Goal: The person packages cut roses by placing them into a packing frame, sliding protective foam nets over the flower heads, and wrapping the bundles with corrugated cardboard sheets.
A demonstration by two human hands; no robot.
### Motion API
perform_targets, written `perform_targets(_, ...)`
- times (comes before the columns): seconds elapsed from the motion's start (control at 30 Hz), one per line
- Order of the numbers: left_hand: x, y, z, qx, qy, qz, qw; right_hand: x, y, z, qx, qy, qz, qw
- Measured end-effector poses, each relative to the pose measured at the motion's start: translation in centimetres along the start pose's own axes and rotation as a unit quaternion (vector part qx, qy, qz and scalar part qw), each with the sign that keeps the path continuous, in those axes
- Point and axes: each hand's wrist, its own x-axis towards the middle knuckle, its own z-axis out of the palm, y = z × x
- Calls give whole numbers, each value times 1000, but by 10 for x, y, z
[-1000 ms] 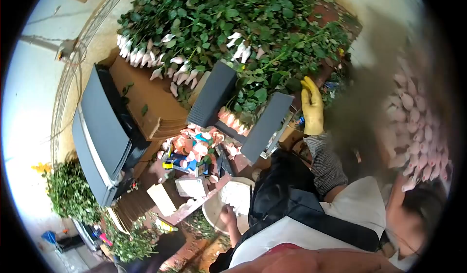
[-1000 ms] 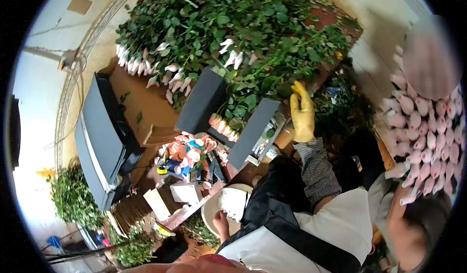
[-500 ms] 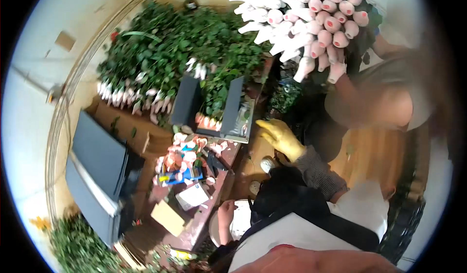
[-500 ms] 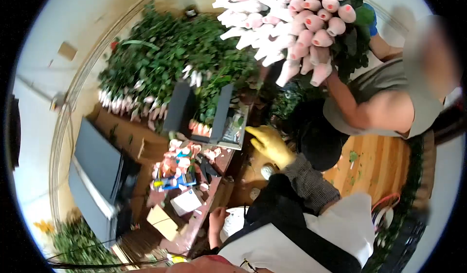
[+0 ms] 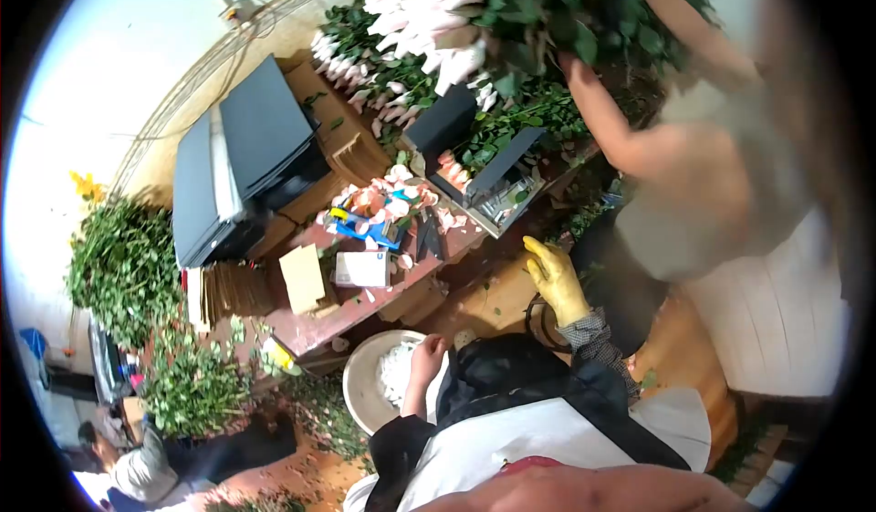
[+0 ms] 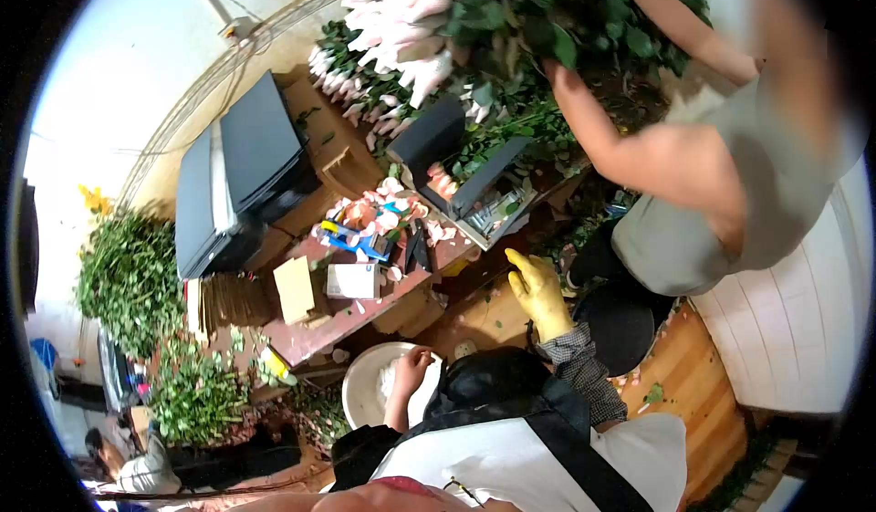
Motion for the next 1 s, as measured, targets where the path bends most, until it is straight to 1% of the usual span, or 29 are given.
perform_targets(0.03,-7,5,7,-26,2,0,1000,-4,2,-4,12,-7,-2,1000)
perform_targets(0.17,-30,13,24,-10,36,-5,999,-25,20,-15,-11,-48,-25,998)
perform_targets(0.2,-35,11,29,-23,50,10,998,-29,22,-18,14,-53,-16,998)
perform_targets(0.27,-40,7,37,-15,68,4,998,-34,27,-22,41,-58,-8,997)
perform_targets(0.33,-44,6,45,6,92,-5,996,-35,37,-24,62,-12,-26,998)
perform_targets(0.43,-48,11,49,3,88,-31,996,-37,51,-26,76,-22,-21,997)
perform_targets(0.57,-40,18,39,3,86,-33,996,-37,55,-16,104,-57,1,993)
perform_targets(0.63,-31,25,30,-20,83,-29,996,-25,42,-16,54,-149,-34,987)
perform_targets(0.67,-24,30,23,-4,78,-25,997,-20,36,-6,107,-134,-18,985)
perform_targets(0.73,-7,41,9,48,75,-9,996,-6,27,0,93,-139,-23,986)
perform_targets(0.77,0,61,1,38,79,-14,996,3,19,2,81,-148,-33,985)
perform_targets(0.8,12,61,-4,21,81,-5,996,10,12,6,93,-151,-14,984)
perform_targets(0.83,24,61,-10,6,82,4,997,20,9,7,87,-152,-15,984)
perform_targets(0.9,42,80,-21,-10,87,11,996,46,-3,10,156,-162,-13,974)
perform_targets(0.93,50,93,-28,-17,95,35,995,60,-12,4,194,-187,22,963)
perform_targets(0.97,58,106,-36,-22,103,61,993,70,-11,7,304,-184,64,932)
perform_targets(1.0,64,120,-44,-66,91,74,991,90,-22,-2,333,-189,51,922)
